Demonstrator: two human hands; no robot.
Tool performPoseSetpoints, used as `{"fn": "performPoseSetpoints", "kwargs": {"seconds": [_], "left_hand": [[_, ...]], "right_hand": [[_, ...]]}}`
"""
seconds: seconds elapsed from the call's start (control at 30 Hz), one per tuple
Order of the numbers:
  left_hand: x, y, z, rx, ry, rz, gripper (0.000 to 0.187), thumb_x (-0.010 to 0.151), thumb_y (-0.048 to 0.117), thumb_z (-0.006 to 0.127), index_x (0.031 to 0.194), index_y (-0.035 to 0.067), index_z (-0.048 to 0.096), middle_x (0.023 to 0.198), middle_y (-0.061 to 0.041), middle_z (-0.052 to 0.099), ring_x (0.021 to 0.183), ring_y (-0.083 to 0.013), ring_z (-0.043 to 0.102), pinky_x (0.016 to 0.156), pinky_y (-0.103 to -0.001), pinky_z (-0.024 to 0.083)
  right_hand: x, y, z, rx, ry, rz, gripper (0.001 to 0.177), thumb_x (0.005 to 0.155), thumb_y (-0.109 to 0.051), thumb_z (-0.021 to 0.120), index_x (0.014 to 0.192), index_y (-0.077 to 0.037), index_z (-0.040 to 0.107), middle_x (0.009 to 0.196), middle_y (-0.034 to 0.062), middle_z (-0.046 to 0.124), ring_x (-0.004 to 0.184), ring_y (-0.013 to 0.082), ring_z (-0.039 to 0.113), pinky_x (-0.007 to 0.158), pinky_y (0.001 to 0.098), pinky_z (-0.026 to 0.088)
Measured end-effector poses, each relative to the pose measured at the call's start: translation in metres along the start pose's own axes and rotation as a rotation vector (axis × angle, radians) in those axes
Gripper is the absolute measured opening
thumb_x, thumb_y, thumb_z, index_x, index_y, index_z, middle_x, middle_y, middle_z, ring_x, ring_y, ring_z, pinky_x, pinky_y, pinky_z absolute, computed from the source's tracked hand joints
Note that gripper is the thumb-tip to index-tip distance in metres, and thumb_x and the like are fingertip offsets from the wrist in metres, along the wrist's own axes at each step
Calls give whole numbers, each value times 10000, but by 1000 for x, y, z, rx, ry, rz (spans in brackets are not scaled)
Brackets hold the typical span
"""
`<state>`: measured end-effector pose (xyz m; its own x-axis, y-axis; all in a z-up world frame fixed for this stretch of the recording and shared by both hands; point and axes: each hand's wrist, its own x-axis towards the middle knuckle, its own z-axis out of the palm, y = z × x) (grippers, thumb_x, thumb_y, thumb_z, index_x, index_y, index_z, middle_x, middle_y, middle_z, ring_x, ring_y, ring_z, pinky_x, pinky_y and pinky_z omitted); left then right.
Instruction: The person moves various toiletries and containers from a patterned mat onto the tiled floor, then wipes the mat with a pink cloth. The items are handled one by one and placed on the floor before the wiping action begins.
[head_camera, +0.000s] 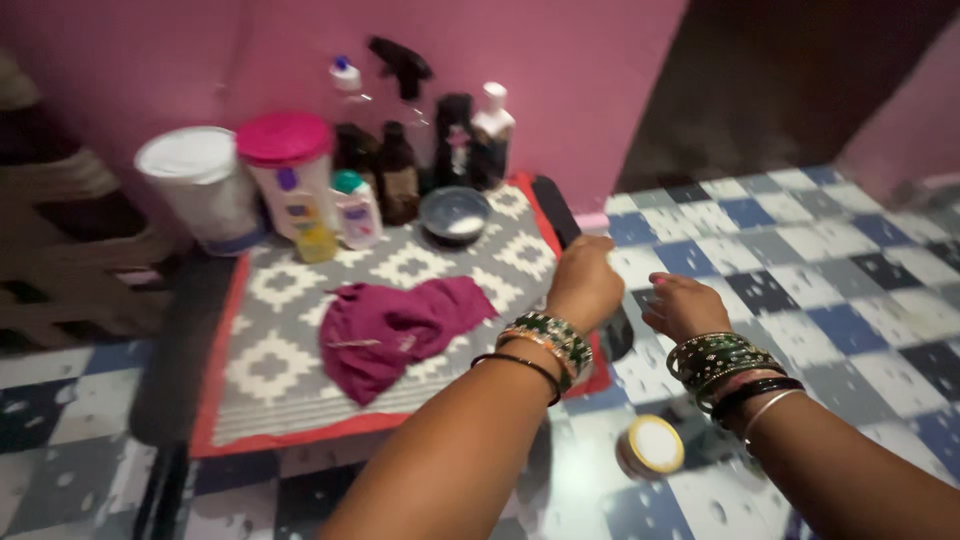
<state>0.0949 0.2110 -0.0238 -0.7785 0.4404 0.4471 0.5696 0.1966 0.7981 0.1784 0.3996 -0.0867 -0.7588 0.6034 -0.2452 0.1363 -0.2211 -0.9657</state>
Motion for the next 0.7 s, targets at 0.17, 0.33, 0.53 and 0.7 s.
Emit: {"fn": "performPoseSetpoints", "kwargs": {"seconds": [0.17,0.33,0.53,0.7], "left_hand": [[4,-30,-77,117,216,-98,388,839,-3,561,1206,-24,683,1278,-242,651,1255,-411,577,1113,-430,446],[18,-62,-108,145,317,-156,477,820,-13,595,1296,-37,615,1418,-293,521,1353,-442,462,1131,-461,381],[31,-113,-119,106,279,-237,516,840,49,630,1351,-7,585,1486,-266,476,1371,-431,457,1130,-445,400],[47,-149,-124,118,241,-377,623,837,114,692,1440,69,539,1518,-270,390,1399,-438,417,1148,-435,377]], "right_hand": [[19,-22,89,-136,-96,1,384,997,-197,587,1344,-45,650,1059,95,623,979,226,625,866,399,574],[20,-25,166,-469,-328,-147,444,965,-228,594,1379,-67,598,1238,64,648,1111,194,622,936,360,591],[29,-22,231,-391,-227,13,479,982,-268,596,1442,-139,574,1403,52,599,1239,204,569,953,363,528],[73,-15,251,-364,-276,-28,479,960,-245,610,1432,-168,576,1391,75,621,1239,211,586,927,367,541]]}}
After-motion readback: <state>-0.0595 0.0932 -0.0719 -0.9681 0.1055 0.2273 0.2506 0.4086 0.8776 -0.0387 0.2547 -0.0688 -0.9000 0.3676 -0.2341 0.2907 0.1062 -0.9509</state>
